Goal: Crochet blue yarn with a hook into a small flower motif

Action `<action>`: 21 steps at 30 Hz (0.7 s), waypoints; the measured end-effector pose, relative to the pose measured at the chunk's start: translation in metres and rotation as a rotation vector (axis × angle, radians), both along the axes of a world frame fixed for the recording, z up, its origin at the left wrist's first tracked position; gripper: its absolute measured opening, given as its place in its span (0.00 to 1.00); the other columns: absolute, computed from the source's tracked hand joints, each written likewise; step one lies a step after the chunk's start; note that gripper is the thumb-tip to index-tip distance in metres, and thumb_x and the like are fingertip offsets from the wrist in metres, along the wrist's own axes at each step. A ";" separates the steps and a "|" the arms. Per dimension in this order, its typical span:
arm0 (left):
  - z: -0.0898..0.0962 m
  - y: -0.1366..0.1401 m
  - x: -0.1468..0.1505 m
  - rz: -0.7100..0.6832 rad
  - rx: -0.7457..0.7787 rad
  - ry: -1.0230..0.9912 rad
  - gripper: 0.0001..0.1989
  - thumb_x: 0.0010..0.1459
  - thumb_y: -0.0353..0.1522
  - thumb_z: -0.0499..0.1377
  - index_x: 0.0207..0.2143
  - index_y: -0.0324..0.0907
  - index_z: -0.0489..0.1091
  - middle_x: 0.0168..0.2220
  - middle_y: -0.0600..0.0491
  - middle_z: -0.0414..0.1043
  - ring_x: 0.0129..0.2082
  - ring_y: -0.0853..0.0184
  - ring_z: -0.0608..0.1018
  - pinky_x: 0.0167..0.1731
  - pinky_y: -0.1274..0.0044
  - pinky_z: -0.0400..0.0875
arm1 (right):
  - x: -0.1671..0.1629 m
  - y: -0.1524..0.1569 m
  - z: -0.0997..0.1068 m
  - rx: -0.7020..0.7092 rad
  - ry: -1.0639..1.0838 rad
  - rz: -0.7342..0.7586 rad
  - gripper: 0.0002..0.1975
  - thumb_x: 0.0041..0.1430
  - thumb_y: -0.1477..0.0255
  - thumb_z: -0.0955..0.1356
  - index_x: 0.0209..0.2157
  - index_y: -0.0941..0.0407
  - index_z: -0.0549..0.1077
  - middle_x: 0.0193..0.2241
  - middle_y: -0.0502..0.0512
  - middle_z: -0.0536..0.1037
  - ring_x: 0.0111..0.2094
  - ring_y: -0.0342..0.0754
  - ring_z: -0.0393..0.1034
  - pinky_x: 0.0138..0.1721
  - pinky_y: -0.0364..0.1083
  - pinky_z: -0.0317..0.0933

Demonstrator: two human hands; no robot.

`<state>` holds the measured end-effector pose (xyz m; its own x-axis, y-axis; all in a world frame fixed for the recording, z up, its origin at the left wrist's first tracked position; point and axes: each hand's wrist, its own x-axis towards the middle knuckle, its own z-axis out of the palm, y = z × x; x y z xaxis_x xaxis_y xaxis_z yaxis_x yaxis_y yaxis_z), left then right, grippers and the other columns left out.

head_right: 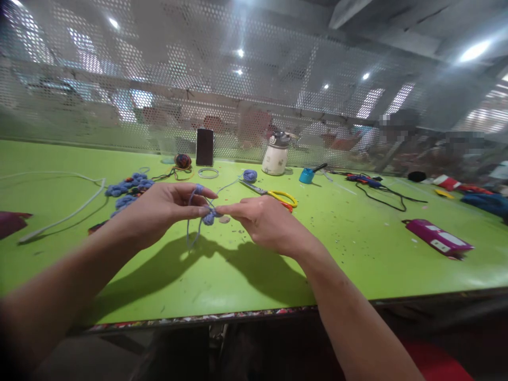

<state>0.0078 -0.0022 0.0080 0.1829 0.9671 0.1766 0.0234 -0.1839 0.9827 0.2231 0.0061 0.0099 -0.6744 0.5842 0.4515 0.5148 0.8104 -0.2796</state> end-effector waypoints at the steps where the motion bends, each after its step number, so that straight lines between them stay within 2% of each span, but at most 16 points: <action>1: 0.000 0.000 0.001 0.018 0.022 0.024 0.07 0.45 0.23 0.67 0.31 0.39 0.79 0.20 0.53 0.75 0.23 0.65 0.75 0.30 0.72 0.65 | -0.001 0.000 -0.001 0.007 -0.001 -0.025 0.19 0.62 0.78 0.64 0.49 0.50 0.79 0.29 0.55 0.80 0.26 0.45 0.67 0.31 0.45 0.57; 3: -0.001 -0.001 0.004 0.058 0.093 0.095 0.08 0.46 0.24 0.66 0.32 0.40 0.79 0.20 0.54 0.74 0.22 0.65 0.74 0.28 0.73 0.64 | -0.005 0.000 -0.004 -0.013 0.044 -0.055 0.19 0.62 0.79 0.64 0.48 0.51 0.80 0.30 0.56 0.81 0.28 0.46 0.69 0.32 0.46 0.57; 5: -0.004 -0.003 0.005 0.136 0.242 0.217 0.09 0.48 0.23 0.65 0.33 0.40 0.79 0.21 0.54 0.73 0.23 0.65 0.74 0.29 0.72 0.65 | -0.010 0.000 -0.008 -0.119 0.175 -0.073 0.17 0.60 0.78 0.65 0.46 0.52 0.81 0.33 0.56 0.82 0.29 0.46 0.69 0.32 0.46 0.58; 7: -0.007 -0.005 0.008 0.243 0.461 0.366 0.09 0.51 0.23 0.63 0.35 0.41 0.79 0.25 0.52 0.74 0.27 0.64 0.74 0.31 0.72 0.65 | -0.018 0.000 -0.013 -0.343 0.386 -0.101 0.14 0.58 0.76 0.68 0.43 0.54 0.82 0.27 0.54 0.80 0.22 0.42 0.64 0.26 0.44 0.56; 9: -0.011 -0.008 0.010 0.332 0.645 0.490 0.11 0.55 0.25 0.60 0.38 0.43 0.80 0.31 0.49 0.74 0.31 0.63 0.74 0.34 0.72 0.65 | -0.026 -0.001 -0.018 -0.650 0.634 -0.129 0.13 0.55 0.72 0.71 0.43 0.56 0.82 0.16 0.47 0.70 0.15 0.38 0.54 0.18 0.41 0.49; 10: -0.012 -0.010 0.012 0.358 0.697 0.524 0.12 0.57 0.26 0.59 0.40 0.43 0.79 0.33 0.48 0.74 0.32 0.62 0.74 0.34 0.72 0.65 | -0.030 -0.002 -0.021 -0.789 0.750 -0.133 0.15 0.53 0.71 0.72 0.43 0.57 0.81 0.14 0.44 0.67 0.14 0.37 0.51 0.16 0.41 0.47; 12: -0.013 -0.011 0.014 0.386 0.710 0.512 0.14 0.58 0.26 0.58 0.43 0.44 0.79 0.35 0.48 0.74 0.34 0.62 0.73 0.36 0.72 0.65 | -0.037 -0.004 -0.024 -0.983 0.930 -0.106 0.19 0.49 0.70 0.74 0.44 0.58 0.80 0.15 0.44 0.67 0.13 0.36 0.52 0.15 0.40 0.45; 14: -0.012 -0.010 0.014 0.368 0.593 0.364 0.15 0.56 0.27 0.60 0.45 0.44 0.77 0.32 0.50 0.73 0.33 0.64 0.74 0.36 0.72 0.66 | -0.042 -0.007 -0.026 -1.073 1.025 -0.075 0.20 0.47 0.69 0.76 0.45 0.57 0.80 0.16 0.45 0.69 0.13 0.35 0.53 0.16 0.39 0.45; 16: -0.008 -0.007 0.011 0.257 0.347 0.092 0.18 0.52 0.27 0.65 0.47 0.42 0.76 0.28 0.54 0.73 0.30 0.65 0.74 0.36 0.73 0.67 | -0.044 -0.010 -0.027 -1.081 1.055 -0.052 0.20 0.47 0.68 0.76 0.44 0.56 0.80 0.17 0.45 0.70 0.13 0.34 0.54 0.16 0.38 0.45; 19: -0.001 -0.002 0.003 0.017 -0.028 -0.280 0.24 0.44 0.27 0.70 0.47 0.39 0.75 0.24 0.57 0.75 0.29 0.68 0.76 0.37 0.74 0.67 | -0.042 -0.010 -0.029 -0.930 1.022 -0.034 0.17 0.49 0.68 0.75 0.43 0.57 0.81 0.16 0.44 0.69 0.13 0.35 0.54 0.15 0.38 0.45; 21: 0.003 0.000 -0.003 -0.061 -0.148 -0.343 0.25 0.42 0.25 0.71 0.45 0.38 0.75 0.24 0.56 0.77 0.29 0.69 0.76 0.38 0.75 0.65 | -0.039 -0.008 -0.030 -0.756 0.946 -0.027 0.15 0.52 0.70 0.74 0.43 0.58 0.81 0.15 0.44 0.68 0.14 0.35 0.54 0.15 0.38 0.47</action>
<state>0.0051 -0.0023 0.0105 0.1952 0.9760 0.0969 -0.3184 -0.0304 0.9475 0.1836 -0.0017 -0.0198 -0.2454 0.9226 0.2977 -0.1351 0.2716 -0.9529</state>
